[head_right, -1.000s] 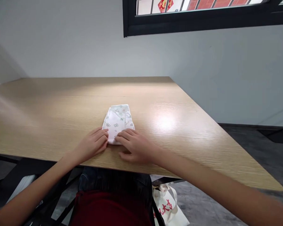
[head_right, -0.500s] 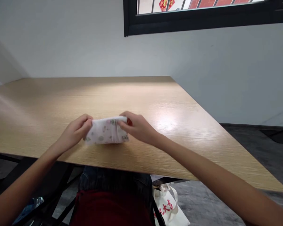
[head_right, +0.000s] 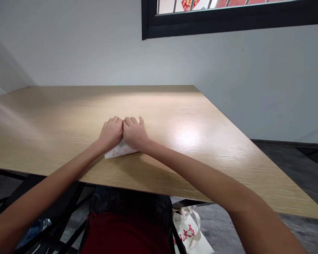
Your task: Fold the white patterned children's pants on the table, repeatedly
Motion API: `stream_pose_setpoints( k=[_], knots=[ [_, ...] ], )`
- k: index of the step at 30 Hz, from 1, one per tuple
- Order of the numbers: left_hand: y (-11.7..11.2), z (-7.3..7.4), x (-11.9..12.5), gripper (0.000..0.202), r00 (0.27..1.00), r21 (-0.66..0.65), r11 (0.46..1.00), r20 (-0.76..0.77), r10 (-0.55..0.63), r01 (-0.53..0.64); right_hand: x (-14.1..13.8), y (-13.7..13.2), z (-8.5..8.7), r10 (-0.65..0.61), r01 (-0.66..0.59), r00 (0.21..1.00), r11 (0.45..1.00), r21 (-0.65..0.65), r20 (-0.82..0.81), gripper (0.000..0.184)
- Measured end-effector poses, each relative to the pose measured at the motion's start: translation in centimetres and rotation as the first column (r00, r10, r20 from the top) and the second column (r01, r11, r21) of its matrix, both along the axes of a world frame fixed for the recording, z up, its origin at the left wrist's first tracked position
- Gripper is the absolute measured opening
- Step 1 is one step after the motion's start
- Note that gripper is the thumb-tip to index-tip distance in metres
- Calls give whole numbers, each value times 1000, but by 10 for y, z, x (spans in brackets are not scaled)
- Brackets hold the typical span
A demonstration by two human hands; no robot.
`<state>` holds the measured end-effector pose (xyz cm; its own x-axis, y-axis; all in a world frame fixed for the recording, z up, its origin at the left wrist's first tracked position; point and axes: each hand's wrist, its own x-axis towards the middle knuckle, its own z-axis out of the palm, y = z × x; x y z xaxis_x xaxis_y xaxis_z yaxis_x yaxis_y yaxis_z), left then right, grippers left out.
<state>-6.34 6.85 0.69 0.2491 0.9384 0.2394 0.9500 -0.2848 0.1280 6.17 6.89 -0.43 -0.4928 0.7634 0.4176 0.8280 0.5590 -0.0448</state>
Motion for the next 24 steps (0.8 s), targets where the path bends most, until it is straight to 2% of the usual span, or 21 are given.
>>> stream_pose_setpoints(
  k=[3,5,8,10,12,15,17,19,22,24],
  knots=[
    [7,-10,-14,28,997,-79,994,21,-73,74,17,16,-10,-32,24,999,967,-255,-27,35],
    [4,-14,-30,30,991,-125,984,57,-120,126,40,18,-15,5,-37,996,933,-358,-90,37],
    [-4,-10,-51,35,979,-169,971,143,-143,167,73,-4,-20,42,-125,972,925,-358,-230,37],
    [-5,-3,-54,39,968,-196,966,220,-124,168,85,-29,-21,-16,-120,938,922,-368,-346,29],
    [0,2,-50,40,949,-232,956,298,-105,179,85,-54,-22,-87,-110,892,910,-399,-443,25],
    [12,6,-37,35,917,-310,925,389,-87,220,73,-72,-23,-125,-153,829,887,-436,-545,38],
    [13,6,-31,34,904,-362,902,423,-65,234,64,-66,-21,-153,-189,786,863,-468,-599,40],
    [2,4,-28,33,895,-394,890,445,-34,230,58,-49,-20,-211,-183,753,843,-505,-624,36],
    [-31,3,-31,32,878,-407,890,479,15,207,56,-19,-17,-296,-122,741,823,-554,-603,28],
    [-54,4,-37,36,854,-423,886,516,62,191,56,-9,-15,-331,-77,752,816,-574,-571,28]
  ],
)
